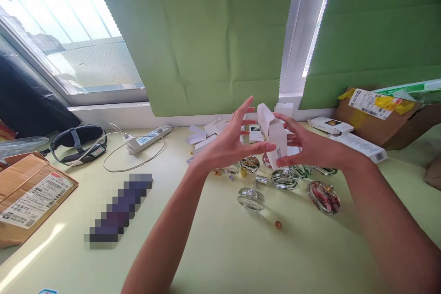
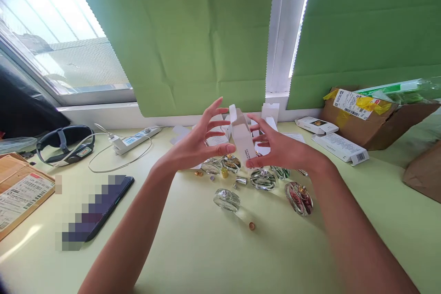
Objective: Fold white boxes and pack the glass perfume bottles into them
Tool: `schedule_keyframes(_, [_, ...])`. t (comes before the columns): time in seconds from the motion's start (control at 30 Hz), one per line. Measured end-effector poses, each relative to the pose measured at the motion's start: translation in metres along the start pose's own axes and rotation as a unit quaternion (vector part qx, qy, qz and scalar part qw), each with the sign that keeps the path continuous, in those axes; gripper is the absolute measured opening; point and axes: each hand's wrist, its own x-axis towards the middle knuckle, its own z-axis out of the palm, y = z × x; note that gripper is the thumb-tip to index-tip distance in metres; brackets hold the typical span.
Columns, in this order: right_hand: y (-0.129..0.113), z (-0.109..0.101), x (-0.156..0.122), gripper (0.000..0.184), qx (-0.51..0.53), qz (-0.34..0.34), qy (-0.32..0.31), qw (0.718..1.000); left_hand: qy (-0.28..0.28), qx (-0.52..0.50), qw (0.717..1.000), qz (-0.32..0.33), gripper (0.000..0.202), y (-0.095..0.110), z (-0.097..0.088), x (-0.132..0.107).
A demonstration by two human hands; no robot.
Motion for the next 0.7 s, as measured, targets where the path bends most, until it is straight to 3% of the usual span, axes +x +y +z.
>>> schedule_keyframes(0.17, [0.001, 0.006, 0.000, 0.113, 0.006, -0.011, 0.001, 1.000, -0.003, -0.001, 1.000, -0.027, 0.095, -0.003, 0.004, 0.001])
schedule_keyframes(0.37, [0.005, 0.002, 0.004, 0.111, 0.007, -0.036, 0.015, 0.999, 0.008, 0.002, 1.000, 0.019, 0.089, 0.001, 0.003, 0.001])
schedule_keyframes(0.6, [-0.009, 0.005, 0.002, 0.095, 0.059, -0.125, 0.109, 0.984, 0.120, 0.033, 0.991, 0.050, 0.076, 0.001, -0.011, 0.007])
schedule_keyframes(0.7, [-0.006, -0.012, 0.000, 0.069, 0.019, -0.106, 0.148, 0.983, 0.134, 0.021, 0.990, 0.048, 0.071, -0.004, -0.019, 0.006])
